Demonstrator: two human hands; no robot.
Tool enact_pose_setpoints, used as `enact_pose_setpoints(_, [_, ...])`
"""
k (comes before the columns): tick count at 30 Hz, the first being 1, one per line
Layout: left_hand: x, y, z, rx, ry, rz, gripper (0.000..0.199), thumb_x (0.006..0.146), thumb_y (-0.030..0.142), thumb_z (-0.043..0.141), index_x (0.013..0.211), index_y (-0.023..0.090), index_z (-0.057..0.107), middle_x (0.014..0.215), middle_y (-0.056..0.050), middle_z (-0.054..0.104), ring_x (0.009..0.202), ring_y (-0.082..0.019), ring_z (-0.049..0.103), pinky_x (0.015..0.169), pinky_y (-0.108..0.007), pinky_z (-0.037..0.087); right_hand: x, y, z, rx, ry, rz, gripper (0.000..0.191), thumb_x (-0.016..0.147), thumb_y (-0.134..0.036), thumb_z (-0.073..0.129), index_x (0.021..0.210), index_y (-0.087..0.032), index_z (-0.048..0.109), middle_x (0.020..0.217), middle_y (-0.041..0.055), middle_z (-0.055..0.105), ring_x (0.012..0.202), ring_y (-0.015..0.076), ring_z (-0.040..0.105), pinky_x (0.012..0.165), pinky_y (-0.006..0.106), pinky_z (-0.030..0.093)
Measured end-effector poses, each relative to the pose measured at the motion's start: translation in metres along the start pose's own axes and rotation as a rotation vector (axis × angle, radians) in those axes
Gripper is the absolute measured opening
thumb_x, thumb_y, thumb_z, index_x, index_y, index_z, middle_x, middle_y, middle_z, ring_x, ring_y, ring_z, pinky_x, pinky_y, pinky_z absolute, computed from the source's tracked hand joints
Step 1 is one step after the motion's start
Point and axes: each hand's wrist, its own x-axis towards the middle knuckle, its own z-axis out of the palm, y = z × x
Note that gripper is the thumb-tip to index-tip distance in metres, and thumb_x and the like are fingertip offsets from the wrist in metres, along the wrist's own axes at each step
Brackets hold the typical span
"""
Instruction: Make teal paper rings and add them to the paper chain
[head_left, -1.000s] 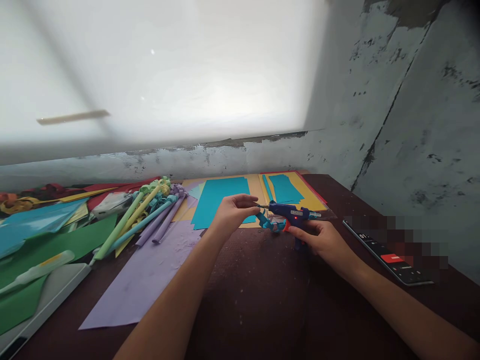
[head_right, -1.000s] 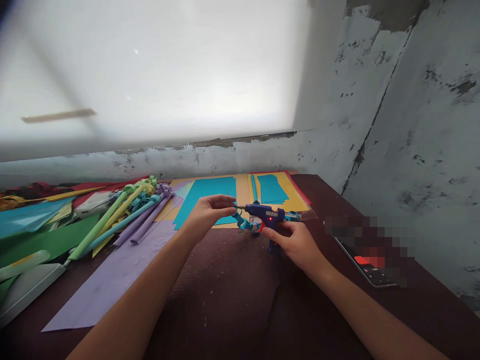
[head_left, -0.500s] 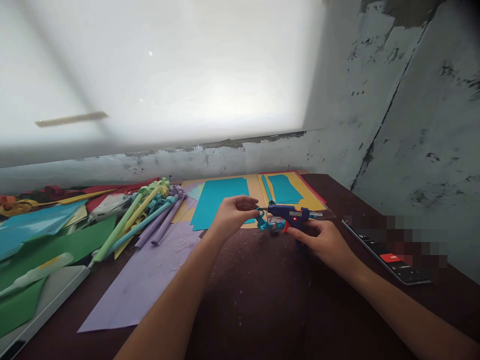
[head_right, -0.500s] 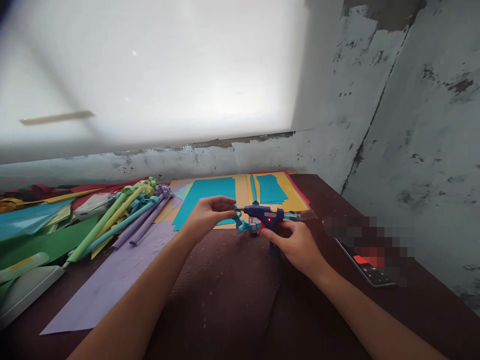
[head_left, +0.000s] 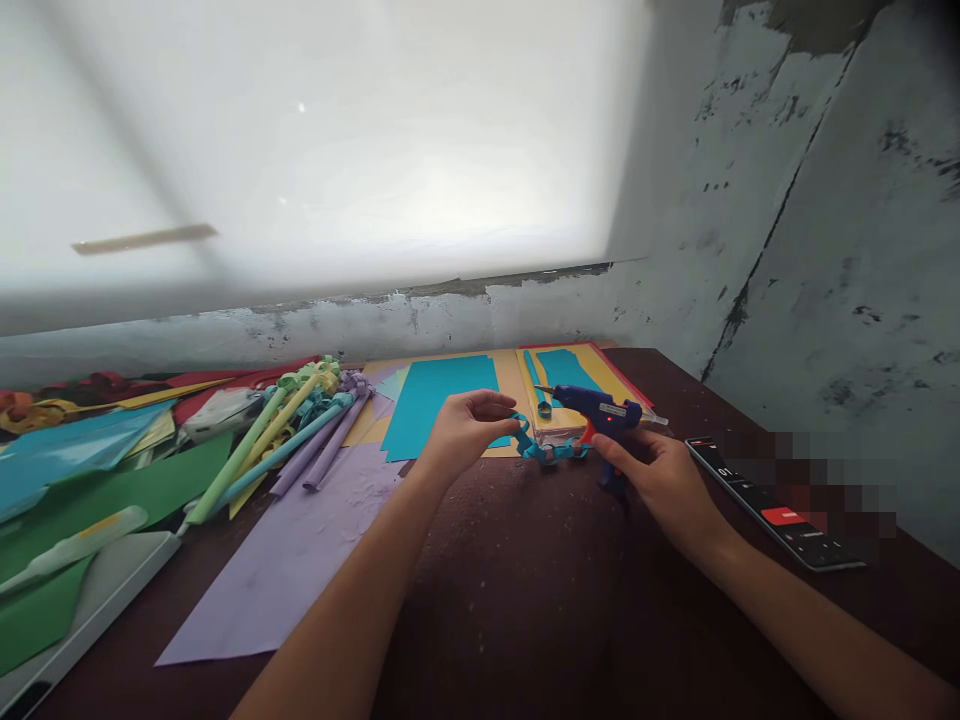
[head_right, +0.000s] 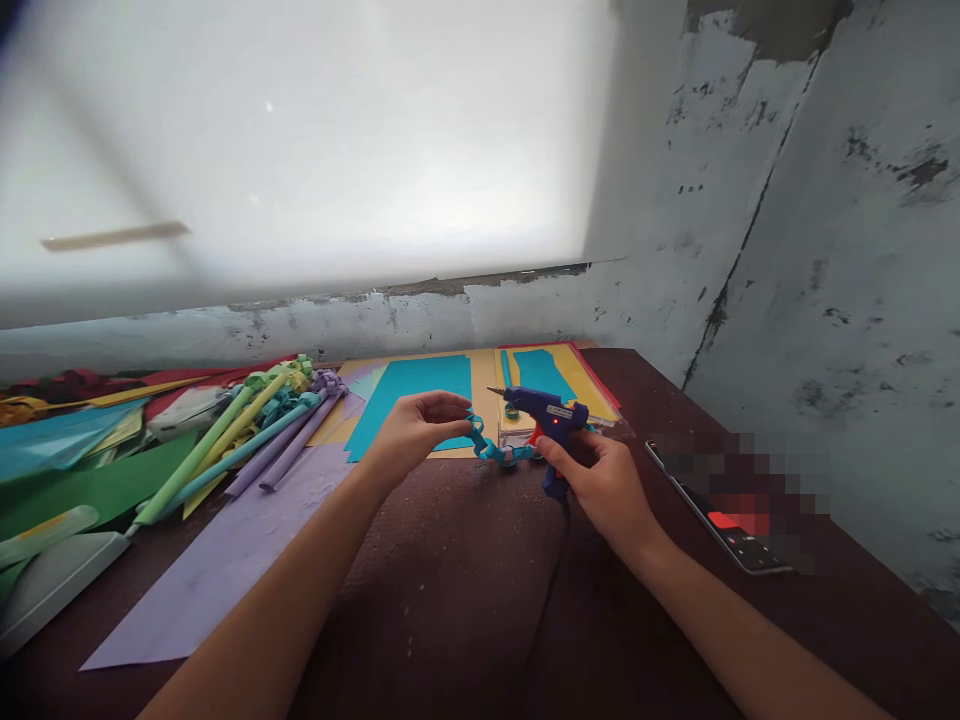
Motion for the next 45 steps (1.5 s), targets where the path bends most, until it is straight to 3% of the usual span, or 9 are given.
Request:
enact_pose_setpoints(5, [-0.002,0.004,0.003,0.088,0.017,0.024,0.018,0.071,0.027,0.082,0.087,0.018,0.079,0.090,-0.008,0.080,0.088,-0.024,0.076,0.084,-0.036,0.060,0.004,0.002,0.002,0.316,-0.073,0.151,0.049,0.078,-0.058,0.078,0.104,-0.017,0.075,0.102,0.0116,0.077,0.088,0.0252,0.071,0.074,0.033,0.058])
enact_pose_setpoints(13, [-0.003,0.006,0.002,0.180,0.020,0.041,0.013,0.075,0.028,0.079,0.085,0.021,0.082,0.087,-0.006,0.081,0.088,-0.024,0.076,0.078,-0.032,0.057,0.003,0.007,0.000,0.430,-0.265,0.271,0.037,0.080,-0.050,0.080,0.095,-0.017,0.074,0.086,0.0044,0.070,0.073,0.0154,0.061,0.066,0.026,0.052])
enact_pose_setpoints(19, [-0.002,0.008,-0.001,0.235,0.055,0.033,0.015,0.076,0.030,0.077,0.086,0.020,0.082,0.086,-0.006,0.081,0.088,-0.026,0.076,0.075,-0.032,0.056,-0.001,0.008,-0.001,0.018,-0.384,0.258,0.051,0.082,-0.063,0.071,0.089,-0.013,0.072,0.059,-0.0043,0.050,0.047,0.0079,0.040,0.043,0.022,0.029])
enact_pose_setpoints(23, [0.000,0.004,-0.005,0.254,0.097,0.019,0.017,0.076,0.032,0.078,0.088,0.020,0.083,0.087,-0.007,0.081,0.089,-0.027,0.075,0.076,-0.034,0.055,-0.014,0.001,0.000,-0.254,-0.396,0.201,0.048,0.084,-0.064,0.064,0.073,-0.017,0.065,0.056,-0.0043,0.049,0.043,0.0093,0.041,0.043,0.025,0.029])
enact_pose_setpoints(27, [0.002,0.000,-0.009,0.233,0.128,0.020,0.019,0.075,0.031,0.079,0.089,0.018,0.083,0.089,-0.009,0.081,0.089,-0.027,0.075,0.078,-0.035,0.055,-0.030,-0.005,0.007,-0.581,-0.372,0.036,0.039,0.088,-0.051,0.063,0.065,-0.019,0.066,0.063,0.0026,0.064,0.058,0.0162,0.055,0.052,0.027,0.033])
enact_pose_setpoints(31, [0.001,0.003,-0.007,0.225,0.153,0.040,0.016,0.076,0.029,0.078,0.087,0.019,0.083,0.088,-0.009,0.081,0.088,-0.027,0.076,0.078,-0.034,0.056,-0.038,-0.017,0.029,-0.766,-0.439,-0.005,0.035,0.094,-0.044,0.056,0.073,-0.020,0.070,0.076,0.0082,0.074,0.070,0.0224,0.067,0.058,0.030,0.038])
enact_pose_setpoints(37, [-0.006,0.014,0.003,0.327,0.206,0.133,0.009,0.079,0.022,0.073,0.083,0.021,0.082,0.086,-0.006,0.081,0.085,-0.025,0.076,0.078,-0.034,0.057,-0.036,-0.035,0.085,-0.931,-0.544,-0.056,0.038,0.098,-0.039,0.046,0.095,-0.017,0.077,0.102,0.0168,0.077,0.097,0.0329,0.072,0.077,0.037,0.049])
enact_pose_setpoints(42, [-0.013,0.019,0.011,0.429,0.211,0.222,0.013,0.083,0.021,0.070,0.084,0.024,0.082,0.079,-0.003,0.080,0.077,-0.024,0.075,0.068,-0.031,0.056,-0.035,-0.038,0.125,-0.962,-0.595,-0.150,0.046,0.100,-0.038,0.038,0.108,-0.011,0.074,0.106,0.0216,0.076,0.096,0.0366,0.073,0.076,0.042,0.054])
enact_pose_setpoints(45, [-0.016,0.022,0.016,0.455,0.217,0.248,0.012,0.083,0.020,0.070,0.082,0.025,0.081,0.078,-0.003,0.079,0.076,-0.025,0.076,0.070,-0.032,0.056,-0.034,-0.035,0.143,-1.013,-0.762,-0.398,0.036,0.096,-0.023,0.045,0.119,-0.013,0.071,0.116,0.0189,0.075,0.100,0.0378,0.071,0.078,0.045,0.055])
